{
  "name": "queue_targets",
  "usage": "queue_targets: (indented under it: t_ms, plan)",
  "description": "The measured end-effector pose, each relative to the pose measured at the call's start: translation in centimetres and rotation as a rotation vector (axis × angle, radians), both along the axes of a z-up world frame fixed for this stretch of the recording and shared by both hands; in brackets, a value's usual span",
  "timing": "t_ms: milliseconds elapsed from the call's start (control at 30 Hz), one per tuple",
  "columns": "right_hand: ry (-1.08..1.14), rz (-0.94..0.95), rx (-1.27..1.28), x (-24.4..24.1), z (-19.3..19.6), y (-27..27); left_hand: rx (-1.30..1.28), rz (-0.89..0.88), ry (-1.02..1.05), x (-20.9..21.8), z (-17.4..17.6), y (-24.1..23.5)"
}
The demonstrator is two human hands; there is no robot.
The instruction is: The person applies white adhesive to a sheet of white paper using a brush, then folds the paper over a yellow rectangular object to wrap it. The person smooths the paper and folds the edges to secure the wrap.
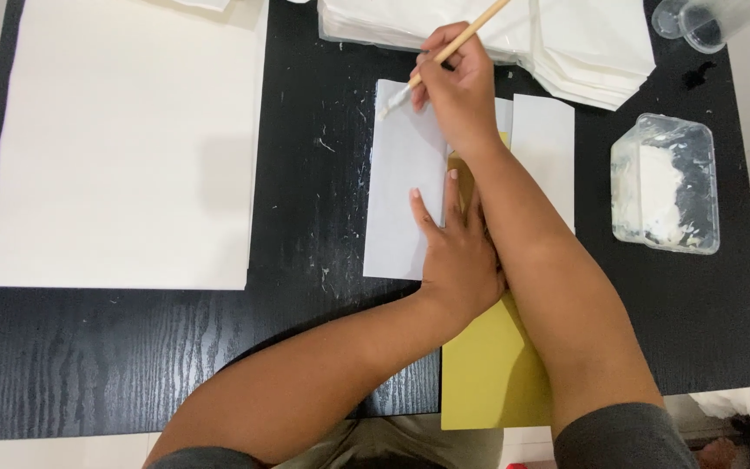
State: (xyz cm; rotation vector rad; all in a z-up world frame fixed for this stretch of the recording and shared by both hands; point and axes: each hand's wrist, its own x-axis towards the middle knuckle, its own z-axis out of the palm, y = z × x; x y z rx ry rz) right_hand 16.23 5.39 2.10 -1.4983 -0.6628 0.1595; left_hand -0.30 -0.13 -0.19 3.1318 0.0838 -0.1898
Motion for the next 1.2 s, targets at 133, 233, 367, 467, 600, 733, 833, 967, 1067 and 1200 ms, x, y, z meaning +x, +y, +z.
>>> queue_targets:
  t_ms: [133,233,367,467,600,733,833,967,1067,1200]
  plan:
    - [-0.071,-0.052,0.015,0.6,-0.6,-0.2,-0.018,0.012,-0.030,0.0,-0.2,-0.1]
    - [-0.054,0.008,0.083,0.1,0.0,-0.3,-0.014,-0.004,0.010,0.0,0.2,0.1]
    - [-0.010,0.031,0.006,0.0,0.1,0.0,-0.014,-0.007,-0.006,0.1,0.2,0.2]
    - [-0.035,-0.013,0.024,-0.1,0.0,0.1,-0.011,-0.005,0.004,0.0,0.2,0.1]
    - [-0.112,-0.028,0.030,0.0,0.0,0.0,-0.008,-0.011,0.022,0.0,0.4,0.2]
    - [-0.073,-0.079,0.096,-0.2,0.2,0.1,-0.013,-0.004,0.030,-0.2,0.7,0.2]
    - [-0.066,-0.027,0.081,-0.1,-0.2,0.0,-0.020,0.014,-0.027,-0.1,0.1,0.0]
    - [-0.100,-0.038,0.028,-0.6,0.3,0.1,-0.011,0.017,-0.020,-0.1,0.0,0.0]
    - [-0.165,0.009,0.016,-0.7,0.3,0.1,-0.001,0.006,-0.019,-0.1,0.0,0.0]
    - [-0.149,0.036,-0.036,-0.8,0.4,0.2,-0.006,0.010,-0.055,-0.2,-0.2,-0.1]
